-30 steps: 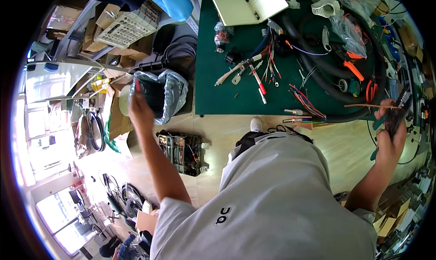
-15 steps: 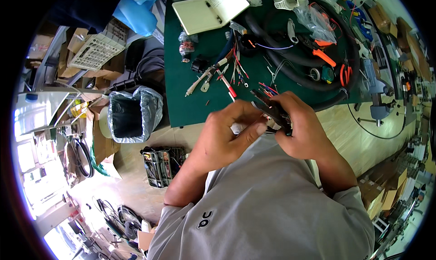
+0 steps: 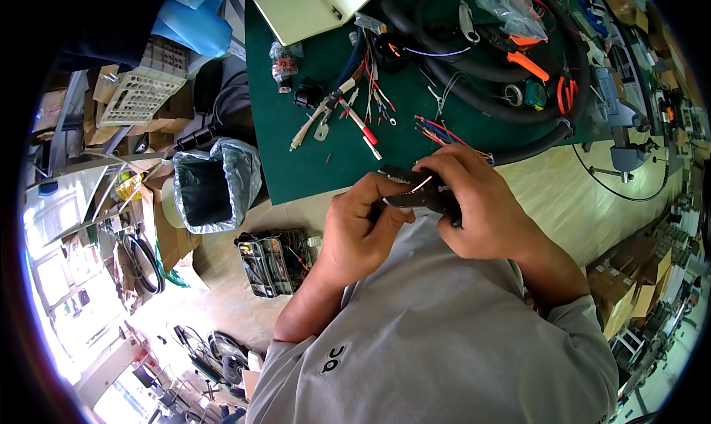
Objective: The person handles a thick black cable and several smaller colored wires, using a wire stripper to remove insulation and attaching silver connectors to the ends by hand.
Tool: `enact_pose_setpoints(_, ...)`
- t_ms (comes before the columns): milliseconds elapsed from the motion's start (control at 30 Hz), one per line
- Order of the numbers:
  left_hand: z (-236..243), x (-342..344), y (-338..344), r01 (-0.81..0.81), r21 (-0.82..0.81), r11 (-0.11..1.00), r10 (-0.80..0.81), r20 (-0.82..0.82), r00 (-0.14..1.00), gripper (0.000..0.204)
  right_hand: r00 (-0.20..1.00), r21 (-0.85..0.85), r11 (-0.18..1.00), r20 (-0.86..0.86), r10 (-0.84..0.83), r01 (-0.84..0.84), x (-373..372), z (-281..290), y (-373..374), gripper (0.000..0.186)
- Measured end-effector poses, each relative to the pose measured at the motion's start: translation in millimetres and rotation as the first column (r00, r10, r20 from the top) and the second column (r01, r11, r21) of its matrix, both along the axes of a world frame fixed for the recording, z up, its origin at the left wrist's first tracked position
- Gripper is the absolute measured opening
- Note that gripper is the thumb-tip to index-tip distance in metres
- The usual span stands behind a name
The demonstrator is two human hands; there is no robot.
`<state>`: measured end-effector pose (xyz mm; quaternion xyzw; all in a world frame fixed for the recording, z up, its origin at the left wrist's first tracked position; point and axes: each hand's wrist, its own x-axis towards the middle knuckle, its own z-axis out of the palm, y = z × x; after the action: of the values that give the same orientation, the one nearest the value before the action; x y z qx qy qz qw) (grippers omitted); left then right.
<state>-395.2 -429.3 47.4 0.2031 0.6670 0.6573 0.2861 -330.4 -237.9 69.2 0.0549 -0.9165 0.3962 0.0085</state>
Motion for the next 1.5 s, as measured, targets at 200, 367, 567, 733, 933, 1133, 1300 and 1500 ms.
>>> enact_pose_setpoints(200,-7.8,4.7,-3.9,-0.024,-0.022,0.999,0.025,0.051,0.998,0.016,0.999,0.021,0.999,0.024,0.026,-0.027,-1.4,-11.3,-2.7,0.054)
enact_pose_setpoints(367,-13.2,5.9,-4.1,-0.043,-0.069,0.997,0.047,0.061,0.997,0.015,0.998,0.033,0.999,0.054,0.034,-0.036,-2.5,-18.5,-4.4,0.054)
enact_pose_setpoints(567,-23.0,3.0,-6.6,-0.013,-0.157,0.988,0.038,0.154,0.987,0.01,0.99,0.005,0.999,0.138,0.031,-0.032,-4.6,-39.0,-7.9,0.053)
enact_pose_setpoints(733,-64.1,7.1,-9.4,-0.078,-0.176,0.981,0.121,0.25,0.961,0.01,0.93,-0.071,0.997,0.365,0.046,-0.021,-9.2,-69.0,-15.0,0.044)
enact_pose_setpoints(933,-101.9,5.9,-14.9,-0.072,-0.219,0.973,0.139,0.306,0.942,0.012,0.885,-0.156,0.988,0.461,0.068,0.005,-11.2,-111.5,-20.7,0.042)
enact_pose_setpoints(1133,-114.1,6.3,-23.0,-0.088,-0.205,0.975,0.156,0.345,0.926,0.014,0.87,-0.157,0.988,0.488,0.074,0.004,-13.3,-123.0,-28.4,0.034)
enact_pose_setpoints(1300,-138.0,-2.1,-25.3,-0.039,-0.32,0.947,0.176,0.411,0.895,0.016,0.785,-0.268,0.961,0.61,0.108,0.076,-19.2,-160.5,-39.1,0.029)
enact_pose_setpoints(1500,-164.2,-3.2,-28.5,-0.049,-0.352,0.935,0.2,0.408,0.891,0.016,0.73,-0.216,0.973,0.677,0.094,0.075,-21.7,-190.0,-45.1,0.029)
